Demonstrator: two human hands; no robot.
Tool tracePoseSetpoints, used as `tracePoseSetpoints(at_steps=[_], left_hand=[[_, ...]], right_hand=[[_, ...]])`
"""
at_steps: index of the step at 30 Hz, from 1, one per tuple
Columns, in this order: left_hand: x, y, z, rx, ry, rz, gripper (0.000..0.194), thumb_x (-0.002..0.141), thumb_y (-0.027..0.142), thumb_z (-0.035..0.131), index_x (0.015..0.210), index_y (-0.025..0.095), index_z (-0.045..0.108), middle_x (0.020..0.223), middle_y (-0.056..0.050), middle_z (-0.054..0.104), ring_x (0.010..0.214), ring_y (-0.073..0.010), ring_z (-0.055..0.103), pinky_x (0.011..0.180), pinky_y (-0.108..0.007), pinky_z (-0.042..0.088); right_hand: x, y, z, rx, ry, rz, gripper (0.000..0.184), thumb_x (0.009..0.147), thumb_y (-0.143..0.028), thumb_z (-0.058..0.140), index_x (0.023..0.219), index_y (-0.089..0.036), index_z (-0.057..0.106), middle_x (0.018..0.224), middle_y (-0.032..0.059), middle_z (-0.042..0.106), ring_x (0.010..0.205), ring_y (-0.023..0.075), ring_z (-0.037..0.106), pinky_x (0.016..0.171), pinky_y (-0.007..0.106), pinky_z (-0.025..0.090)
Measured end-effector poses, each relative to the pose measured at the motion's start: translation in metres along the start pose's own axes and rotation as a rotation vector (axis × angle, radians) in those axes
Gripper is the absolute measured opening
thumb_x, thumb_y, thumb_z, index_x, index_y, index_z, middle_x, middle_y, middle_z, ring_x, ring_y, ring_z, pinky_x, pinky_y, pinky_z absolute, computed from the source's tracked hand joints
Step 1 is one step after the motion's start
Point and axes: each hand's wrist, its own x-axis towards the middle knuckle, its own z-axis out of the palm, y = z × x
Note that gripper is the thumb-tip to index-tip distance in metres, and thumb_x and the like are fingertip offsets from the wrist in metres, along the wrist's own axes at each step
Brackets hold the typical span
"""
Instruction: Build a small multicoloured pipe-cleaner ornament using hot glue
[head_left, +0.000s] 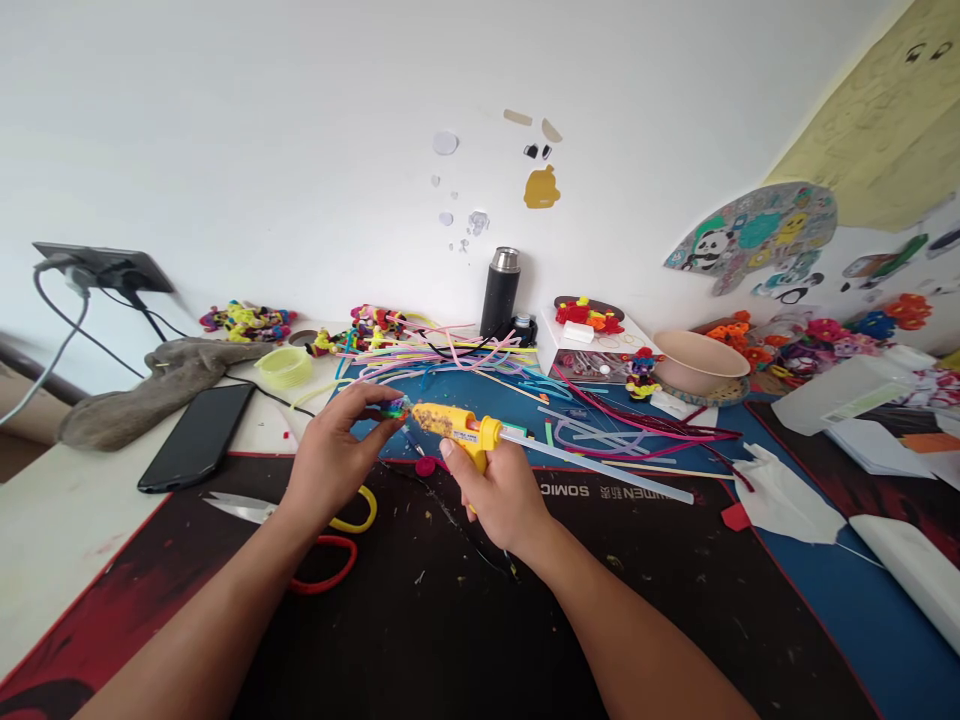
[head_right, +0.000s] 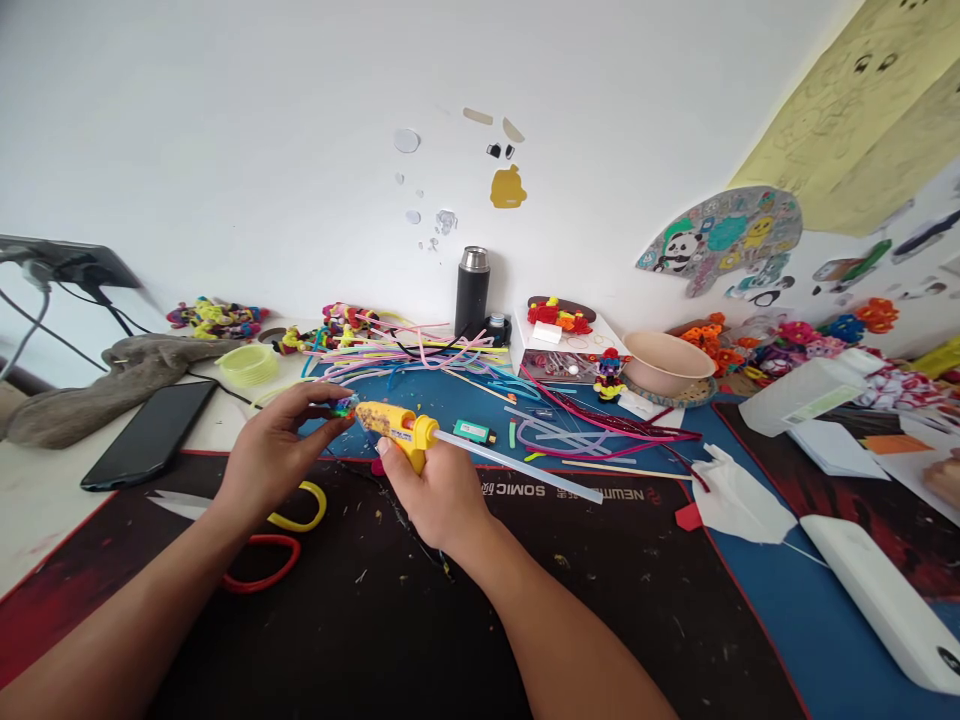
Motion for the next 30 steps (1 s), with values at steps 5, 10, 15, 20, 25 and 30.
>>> tracePoseSetpoints(at_steps=[5,10,15,20,25,30], left_hand=[[-0.0003,-0.0009,-0.0004,0.014,0.003,0.001,0.022,0.094,0.043,0.075,0.110,0.029,0.076,0.116,-0.005,0.079,0.096,-0.0256,0.076,0.091,-0.043,0.063],[-0.0002,-0.0003,-0.0021,0.041,0.021,-0.017,0.026,0.093,0.047,0.075,0.112,0.029,0.075,0.115,-0.005,0.080,0.095,-0.0259,0.076,0.091,-0.042,0.064],[0.0001,0.0025,-0.0030,0.024,0.028,-0.031,0.025,0.092,0.047,0.076,0.110,0.029,0.076,0.113,-0.004,0.081,0.092,-0.0251,0.077,0.087,-0.040,0.064],[-0.0001,0.0021,-0.0024,0.002,0.018,-0.020,0.024,0.093,0.045,0.076,0.110,0.028,0.076,0.114,-0.004,0.080,0.092,-0.0244,0.076,0.087,-0.040,0.063],[-0.0004,0.0013,-0.0025,0.004,0.018,-0.008,0.022,0.094,0.043,0.077,0.111,0.029,0.076,0.114,-0.003,0.080,0.093,-0.0243,0.076,0.088,-0.040,0.062],[-0.0006,0.0008,-0.0012,-0.021,0.002,0.012,0.020,0.095,0.040,0.077,0.110,0.029,0.076,0.114,-0.003,0.079,0.093,-0.0237,0.076,0.087,-0.039,0.063]], right_hand=[[-0.0006,-0.0015,-0.0001,-0.001,-0.007,0.010,0.050,0.105,-0.062,0.058,0.075,-0.022,0.063,0.050,-0.0017,0.054,0.054,0.0186,0.062,0.054,0.027,0.042],[0.0000,-0.0018,-0.0005,-0.002,0.000,0.001,0.050,0.105,-0.062,0.056,0.074,-0.023,0.058,0.051,-0.0017,0.054,0.054,0.0179,0.060,0.053,0.027,0.042],[0.0010,-0.0002,-0.0005,0.033,0.021,-0.010,0.049,0.104,-0.064,0.056,0.076,-0.025,0.053,0.051,-0.0037,0.052,0.049,0.0158,0.055,0.051,0.027,0.040],[0.0017,0.0016,-0.0002,0.049,0.031,0.000,0.051,0.104,-0.066,0.055,0.075,-0.024,0.052,0.052,-0.0044,0.050,0.047,0.0144,0.052,0.050,0.027,0.038],[0.0023,0.0033,0.0001,0.053,0.010,0.003,0.051,0.104,-0.065,0.056,0.076,-0.024,0.053,0.053,-0.0048,0.050,0.047,0.0136,0.052,0.050,0.026,0.038],[0.0025,0.0010,-0.0010,0.083,0.019,0.019,0.053,0.104,-0.065,0.055,0.071,-0.024,0.051,0.051,-0.0039,0.051,0.045,0.0133,0.053,0.050,0.025,0.040]])
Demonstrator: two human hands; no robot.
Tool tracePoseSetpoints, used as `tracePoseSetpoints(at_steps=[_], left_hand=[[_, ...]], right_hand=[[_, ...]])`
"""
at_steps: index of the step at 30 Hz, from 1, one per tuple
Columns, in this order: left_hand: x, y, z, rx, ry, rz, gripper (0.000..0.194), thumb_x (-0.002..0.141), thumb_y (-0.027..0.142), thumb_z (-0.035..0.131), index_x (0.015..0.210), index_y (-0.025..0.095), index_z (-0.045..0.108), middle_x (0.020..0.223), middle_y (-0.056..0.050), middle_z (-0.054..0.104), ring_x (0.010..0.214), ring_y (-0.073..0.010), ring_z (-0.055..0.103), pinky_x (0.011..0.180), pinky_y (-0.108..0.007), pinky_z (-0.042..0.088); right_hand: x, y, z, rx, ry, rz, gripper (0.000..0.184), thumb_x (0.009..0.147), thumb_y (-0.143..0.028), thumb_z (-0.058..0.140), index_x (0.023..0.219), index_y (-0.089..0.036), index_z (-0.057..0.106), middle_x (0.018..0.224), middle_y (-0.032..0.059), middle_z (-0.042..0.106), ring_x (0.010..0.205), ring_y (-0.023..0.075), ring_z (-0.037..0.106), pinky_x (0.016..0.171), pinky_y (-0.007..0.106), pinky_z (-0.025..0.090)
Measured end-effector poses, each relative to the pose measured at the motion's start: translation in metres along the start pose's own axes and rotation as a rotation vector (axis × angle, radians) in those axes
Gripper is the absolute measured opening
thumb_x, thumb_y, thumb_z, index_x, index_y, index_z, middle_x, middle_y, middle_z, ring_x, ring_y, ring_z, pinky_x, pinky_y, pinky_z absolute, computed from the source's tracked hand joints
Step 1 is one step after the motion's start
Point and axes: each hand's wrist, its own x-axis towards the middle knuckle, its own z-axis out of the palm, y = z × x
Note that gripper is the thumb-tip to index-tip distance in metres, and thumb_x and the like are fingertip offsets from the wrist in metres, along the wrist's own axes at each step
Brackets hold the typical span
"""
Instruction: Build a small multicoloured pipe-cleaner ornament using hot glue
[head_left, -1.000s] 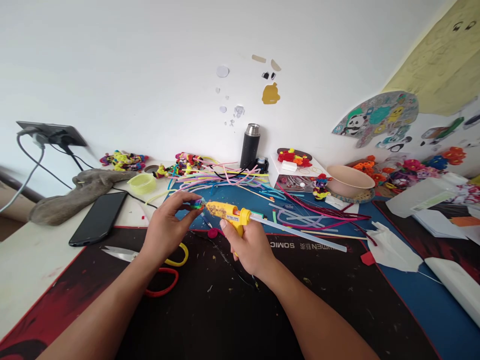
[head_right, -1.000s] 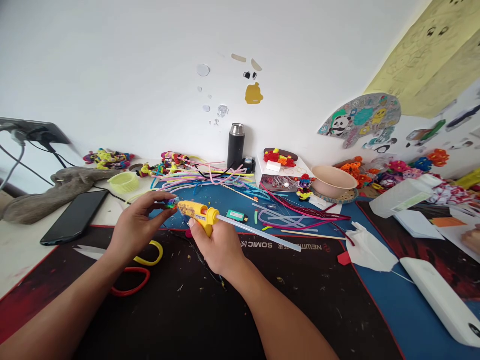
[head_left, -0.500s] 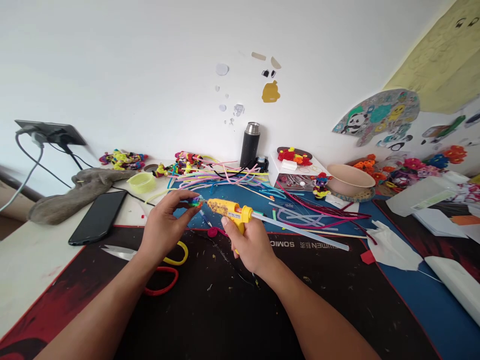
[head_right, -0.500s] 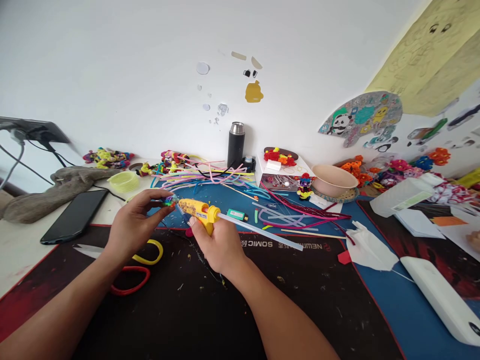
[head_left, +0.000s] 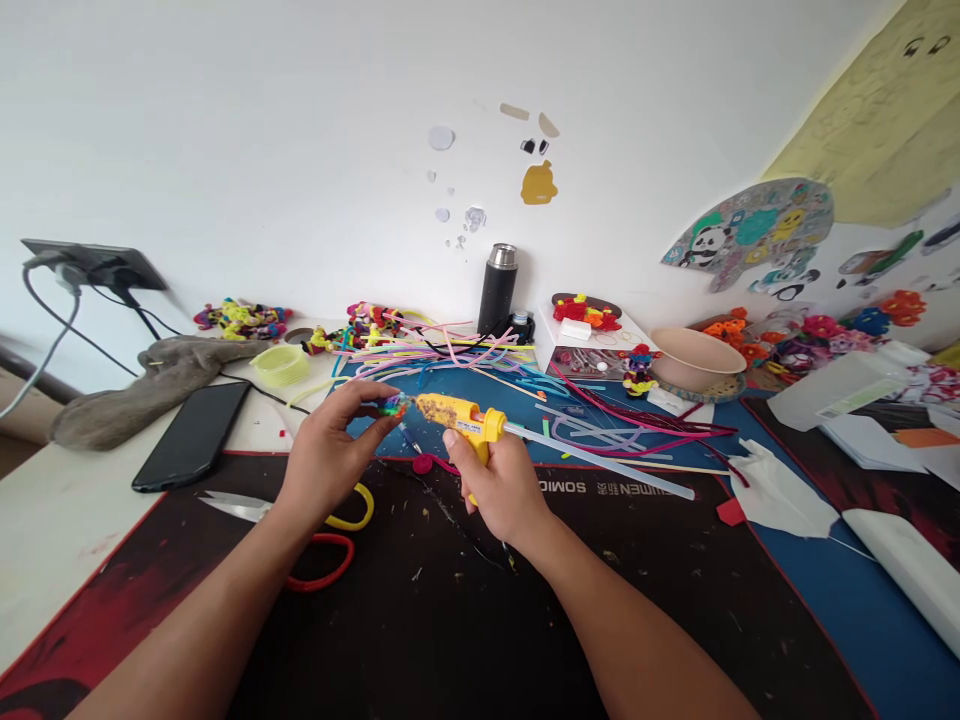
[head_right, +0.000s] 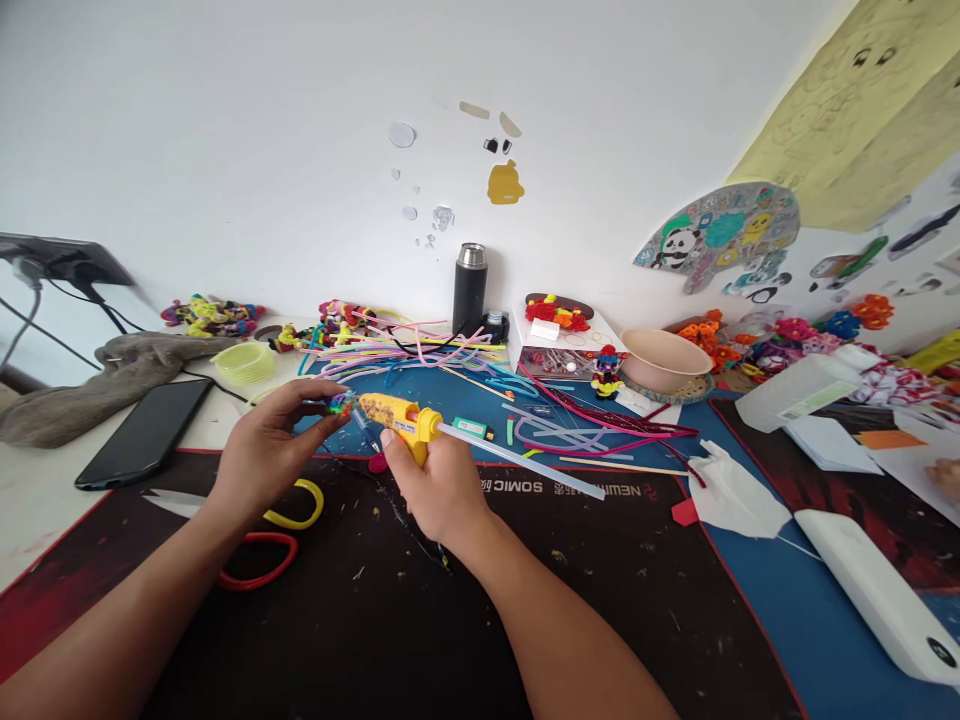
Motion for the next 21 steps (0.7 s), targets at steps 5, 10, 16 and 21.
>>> tracePoseSetpoints(at_steps=[5,10,16,21], left_hand=[[-0.0004,-0.0006,0.0011,-0.011,-0.006,0.010,0.020,0.094,0.038,0.077,0.111,0.028,0.077,0.114,-0.003,0.078,0.092,-0.0225,0.076,0.086,-0.038,0.063],[-0.0010,-0.0005,-0.0002,-0.007,0.002,0.008,0.021,0.094,0.039,0.077,0.112,0.028,0.077,0.115,-0.003,0.079,0.092,-0.0230,0.076,0.086,-0.038,0.063],[-0.0001,-0.0033,-0.0002,-0.011,0.007,0.017,0.021,0.095,0.041,0.077,0.112,0.029,0.077,0.117,-0.004,0.080,0.096,-0.0250,0.076,0.089,-0.041,0.062],[-0.0002,-0.0052,-0.0003,0.002,0.010,0.007,0.023,0.095,0.041,0.076,0.115,0.029,0.076,0.117,-0.004,0.079,0.096,-0.0252,0.076,0.089,-0.041,0.061]], right_hand=[[0.0001,-0.0016,-0.0005,0.036,-0.004,0.015,0.054,0.103,-0.066,0.057,0.069,-0.024,0.050,0.049,-0.0043,0.051,0.042,0.0131,0.054,0.050,0.025,0.042],[0.0004,0.0013,0.0008,0.021,-0.002,0.021,0.053,0.104,-0.065,0.057,0.070,-0.024,0.052,0.048,-0.0041,0.052,0.042,0.0136,0.055,0.049,0.025,0.041],[0.0008,-0.0023,0.0010,0.030,-0.011,0.010,0.051,0.105,-0.062,0.056,0.071,-0.025,0.051,0.047,-0.0053,0.050,0.040,0.0132,0.053,0.050,0.026,0.042],[-0.0001,-0.0029,0.0000,0.001,-0.012,-0.005,0.052,0.106,-0.061,0.056,0.069,-0.025,0.050,0.048,-0.0048,0.051,0.041,0.0132,0.053,0.051,0.026,0.041]])
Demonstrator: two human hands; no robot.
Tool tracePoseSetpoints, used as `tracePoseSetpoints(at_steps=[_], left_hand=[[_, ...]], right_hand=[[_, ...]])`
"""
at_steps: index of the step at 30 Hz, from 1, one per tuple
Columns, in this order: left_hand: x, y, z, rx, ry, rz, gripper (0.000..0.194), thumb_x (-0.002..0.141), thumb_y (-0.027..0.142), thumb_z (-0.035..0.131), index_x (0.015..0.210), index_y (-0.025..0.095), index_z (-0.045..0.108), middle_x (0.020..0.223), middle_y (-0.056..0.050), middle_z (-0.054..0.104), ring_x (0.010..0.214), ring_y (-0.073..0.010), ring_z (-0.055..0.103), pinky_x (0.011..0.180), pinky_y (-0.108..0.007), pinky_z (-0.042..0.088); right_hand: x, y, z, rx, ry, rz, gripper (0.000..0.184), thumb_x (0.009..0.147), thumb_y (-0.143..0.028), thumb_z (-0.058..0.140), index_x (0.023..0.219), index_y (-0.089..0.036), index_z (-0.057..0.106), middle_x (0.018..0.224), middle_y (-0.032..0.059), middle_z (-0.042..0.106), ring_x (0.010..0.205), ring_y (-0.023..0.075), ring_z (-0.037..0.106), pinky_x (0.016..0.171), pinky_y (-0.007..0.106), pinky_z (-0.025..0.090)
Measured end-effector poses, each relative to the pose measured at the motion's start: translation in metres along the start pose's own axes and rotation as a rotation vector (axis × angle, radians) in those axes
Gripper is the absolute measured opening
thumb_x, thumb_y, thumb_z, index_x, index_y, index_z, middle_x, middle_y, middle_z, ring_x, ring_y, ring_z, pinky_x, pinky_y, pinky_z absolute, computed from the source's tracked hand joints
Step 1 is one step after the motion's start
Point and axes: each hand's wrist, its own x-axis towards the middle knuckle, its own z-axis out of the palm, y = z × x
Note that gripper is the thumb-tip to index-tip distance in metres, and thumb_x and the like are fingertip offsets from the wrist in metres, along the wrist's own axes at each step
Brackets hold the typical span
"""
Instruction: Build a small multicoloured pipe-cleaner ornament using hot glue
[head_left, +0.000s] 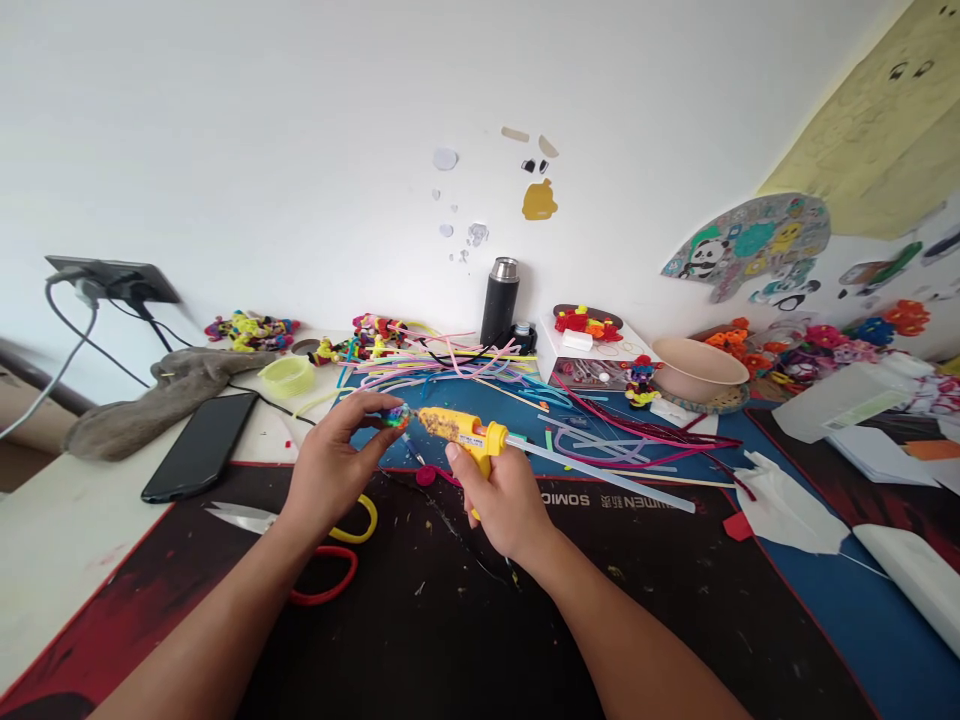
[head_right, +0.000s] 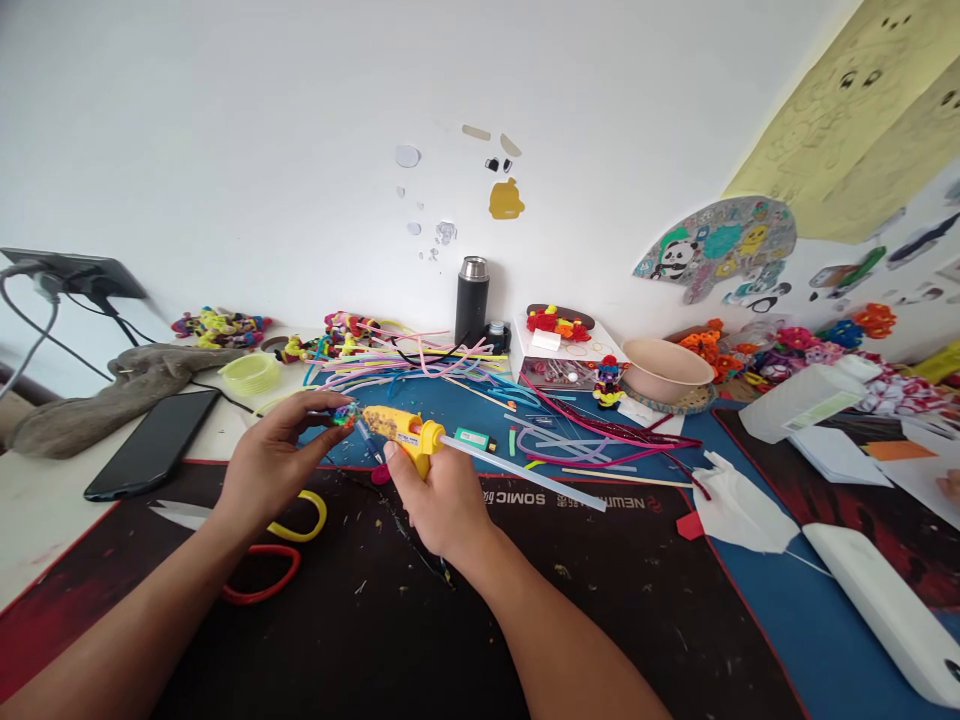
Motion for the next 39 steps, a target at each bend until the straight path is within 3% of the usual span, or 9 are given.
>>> tracePoseSetpoints(at_steps=[9,23,35,39], left_hand=[[-0.0007,-0.0007,-0.0014,0.000,0.021,-0.010,0.026,0.095,0.043,0.077,0.117,0.029,0.076,0.121,-0.005,0.079,0.100,-0.0262,0.077,0.095,-0.044,0.060],[0.0002,0.0031,-0.0025,0.040,0.053,-0.029,0.027,0.093,0.045,0.077,0.114,0.029,0.077,0.113,-0.004,0.079,0.094,-0.0257,0.077,0.088,-0.041,0.062],[0.0000,0.0028,-0.0011,0.048,0.035,-0.035,0.032,0.094,0.052,0.075,0.115,0.028,0.076,0.117,-0.007,0.081,0.097,-0.0281,0.078,0.092,-0.045,0.064],[0.0005,0.0036,-0.0014,0.050,0.040,-0.029,0.028,0.094,0.048,0.075,0.114,0.028,0.076,0.116,-0.006,0.080,0.096,-0.0275,0.077,0.090,-0.044,0.063]], right_hand=[[-0.0021,0.0000,-0.0001,-0.031,0.002,-0.024,0.051,0.106,-0.061,0.055,0.071,-0.025,0.051,0.049,-0.0045,0.052,0.044,0.0139,0.054,0.052,0.026,0.040],[-0.0046,-0.0032,0.0007,-0.066,-0.019,-0.029,0.051,0.106,-0.062,0.055,0.071,-0.025,0.054,0.049,-0.0034,0.051,0.049,0.0159,0.056,0.053,0.026,0.042],[-0.0067,-0.0029,0.0026,-0.079,-0.040,0.024,0.054,0.104,-0.067,0.055,0.074,-0.024,0.060,0.049,-0.0016,0.053,0.051,0.0175,0.059,0.052,0.026,0.042],[-0.0066,-0.0041,0.0023,-0.071,-0.031,0.002,0.051,0.105,-0.065,0.055,0.076,-0.023,0.061,0.049,-0.0013,0.053,0.054,0.0186,0.061,0.053,0.026,0.043]])
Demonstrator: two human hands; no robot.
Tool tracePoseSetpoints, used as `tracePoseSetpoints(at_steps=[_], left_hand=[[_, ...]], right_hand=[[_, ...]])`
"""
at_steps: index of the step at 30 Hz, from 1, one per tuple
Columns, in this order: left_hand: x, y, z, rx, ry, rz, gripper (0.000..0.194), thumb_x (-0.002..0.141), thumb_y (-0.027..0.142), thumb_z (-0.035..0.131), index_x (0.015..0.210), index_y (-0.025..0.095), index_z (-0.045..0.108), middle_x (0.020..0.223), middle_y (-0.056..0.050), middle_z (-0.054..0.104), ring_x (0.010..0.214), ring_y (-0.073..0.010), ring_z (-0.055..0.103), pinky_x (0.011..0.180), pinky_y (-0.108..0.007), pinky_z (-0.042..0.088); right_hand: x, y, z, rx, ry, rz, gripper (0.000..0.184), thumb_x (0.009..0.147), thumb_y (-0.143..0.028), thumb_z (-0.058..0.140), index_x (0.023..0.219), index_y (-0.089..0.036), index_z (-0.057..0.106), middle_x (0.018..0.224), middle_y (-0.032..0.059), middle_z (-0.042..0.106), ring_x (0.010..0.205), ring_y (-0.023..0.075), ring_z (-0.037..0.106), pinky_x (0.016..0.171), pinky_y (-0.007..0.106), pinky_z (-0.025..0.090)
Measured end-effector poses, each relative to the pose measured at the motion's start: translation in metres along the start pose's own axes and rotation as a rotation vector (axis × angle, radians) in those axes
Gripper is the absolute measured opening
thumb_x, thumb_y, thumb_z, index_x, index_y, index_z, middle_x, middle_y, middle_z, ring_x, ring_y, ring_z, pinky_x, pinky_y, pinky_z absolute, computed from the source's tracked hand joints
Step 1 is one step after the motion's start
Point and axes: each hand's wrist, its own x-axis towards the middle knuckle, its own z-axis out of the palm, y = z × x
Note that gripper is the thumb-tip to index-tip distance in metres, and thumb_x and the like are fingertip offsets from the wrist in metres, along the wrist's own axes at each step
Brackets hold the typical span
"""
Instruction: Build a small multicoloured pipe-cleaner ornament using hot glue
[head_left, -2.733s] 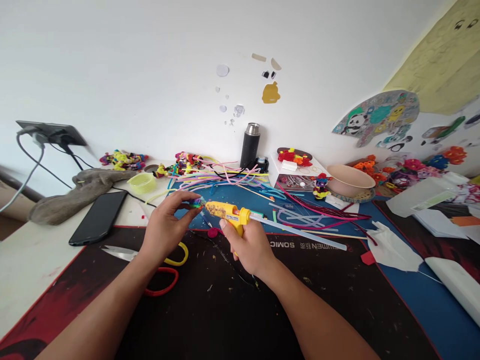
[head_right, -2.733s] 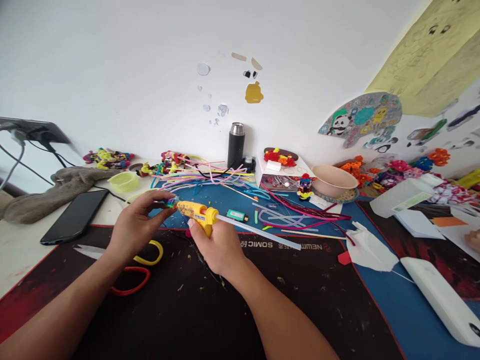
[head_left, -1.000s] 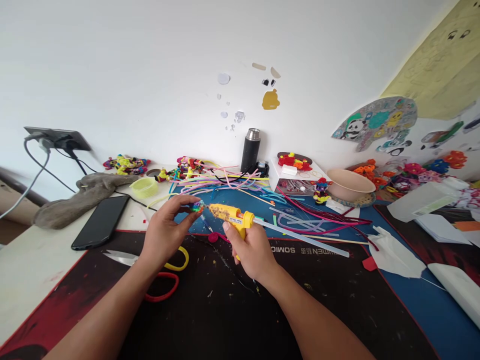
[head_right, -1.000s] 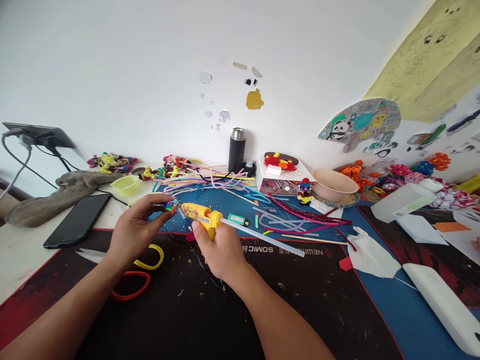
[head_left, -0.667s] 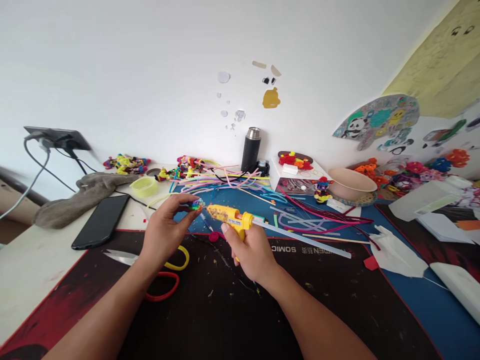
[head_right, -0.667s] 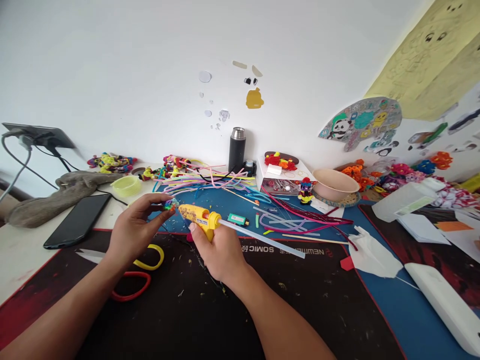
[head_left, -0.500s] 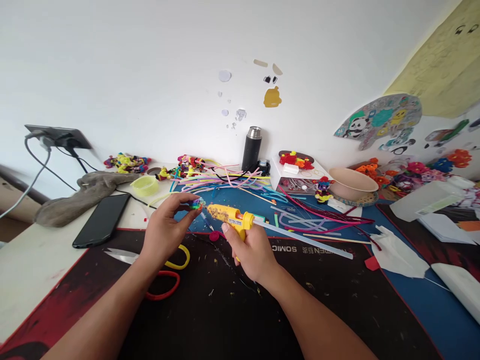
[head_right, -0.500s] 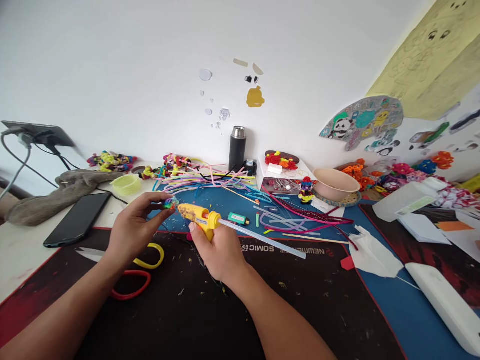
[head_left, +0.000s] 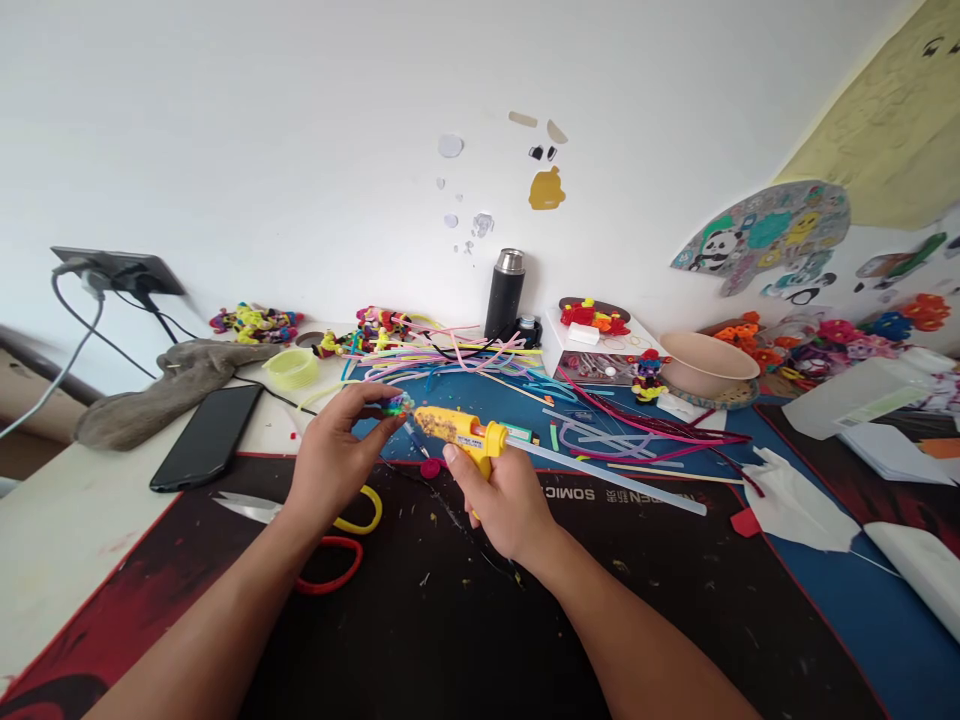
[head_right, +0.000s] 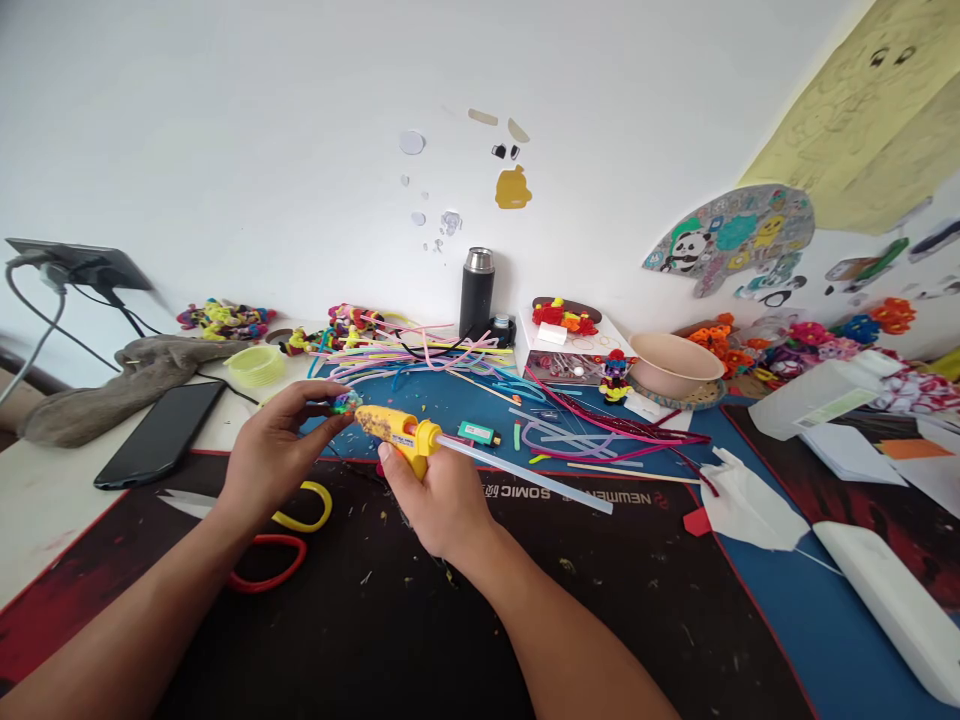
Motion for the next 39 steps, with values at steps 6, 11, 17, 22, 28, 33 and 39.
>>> tracePoseSetpoints(at_steps=[6,11,17,22,28,33,39], left_hand=[[-0.0007,-0.0014,0.0004,0.003,-0.007,0.021,0.024,0.095,0.041,0.074,0.116,0.029,0.076,0.119,-0.005,0.080,0.097,-0.0260,0.077,0.093,-0.043,0.062],[-0.0004,-0.0004,0.0009,0.009,-0.005,0.033,0.024,0.095,0.043,0.073,0.113,0.028,0.075,0.118,-0.006,0.080,0.096,-0.0264,0.077,0.092,-0.044,0.064],[-0.0007,0.0000,0.0002,0.017,-0.005,0.020,0.026,0.095,0.045,0.074,0.115,0.028,0.076,0.118,-0.006,0.080,0.096,-0.0265,0.077,0.092,-0.044,0.063],[0.0001,0.0012,-0.0011,0.011,0.011,-0.012,0.030,0.093,0.050,0.075,0.114,0.029,0.076,0.113,-0.006,0.080,0.095,-0.0274,0.077,0.088,-0.043,0.064],[-0.0006,-0.0013,-0.0010,-0.003,0.000,-0.006,0.027,0.094,0.046,0.077,0.115,0.029,0.076,0.115,-0.005,0.080,0.096,-0.0263,0.077,0.089,-0.041,0.062],[-0.0016,-0.0024,-0.0004,-0.012,-0.004,-0.004,0.027,0.094,0.045,0.077,0.116,0.029,0.076,0.116,-0.004,0.079,0.097,-0.0258,0.077,0.090,-0.040,0.061],[-0.0010,-0.0007,-0.0004,-0.024,-0.012,-0.003,0.029,0.093,0.050,0.077,0.113,0.028,0.076,0.116,-0.005,0.080,0.096,-0.0266,0.077,0.090,-0.042,0.063]], right_hand=[[-0.0005,-0.0003,0.0008,-0.001,-0.004,0.003,0.051,0.105,-0.063,0.054,0.073,-0.024,0.058,0.048,-0.0014,0.052,0.052,0.0179,0.059,0.054,0.027,0.042],[-0.0011,-0.0006,0.0012,-0.012,-0.009,0.015,0.054,0.104,-0.067,0.055,0.073,-0.023,0.061,0.048,-0.0012,0.052,0.053,0.0184,0.061,0.054,0.027,0.042],[-0.0013,-0.0004,0.0006,-0.009,-0.006,0.011,0.052,0.104,-0.066,0.056,0.075,-0.023,0.064,0.047,-0.0012,0.053,0.050,0.0182,0.059,0.053,0.027,0.042],[-0.0010,0.0000,-0.0004,-0.017,0.000,0.012,0.052,0.105,-0.066,0.055,0.076,-0.023,0.065,0.047,-0.0012,0.053,0.052,0.0188,0.060,0.053,0.027,0.042],[-0.0001,0.0007,-0.0011,-0.021,0.007,0.008,0.052,0.105,-0.065,0.055,0.076,-0.023,0.064,0.048,-0.0014,0.052,0.053,0.0188,0.061,0.053,0.027,0.042],[0.0001,-0.0010,-0.0020,-0.020,0.026,-0.001,0.051,0.105,-0.064,0.054,0.075,-0.023,0.063,0.048,-0.0005,0.053,0.055,0.0196,0.062,0.053,0.027,0.043],[-0.0003,-0.0028,-0.0026,-0.022,0.041,-0.005,0.050,0.104,-0.063,0.055,0.075,-0.023,0.062,0.049,-0.0006,0.053,0.056,0.0202,0.064,0.053,0.027,0.043]])
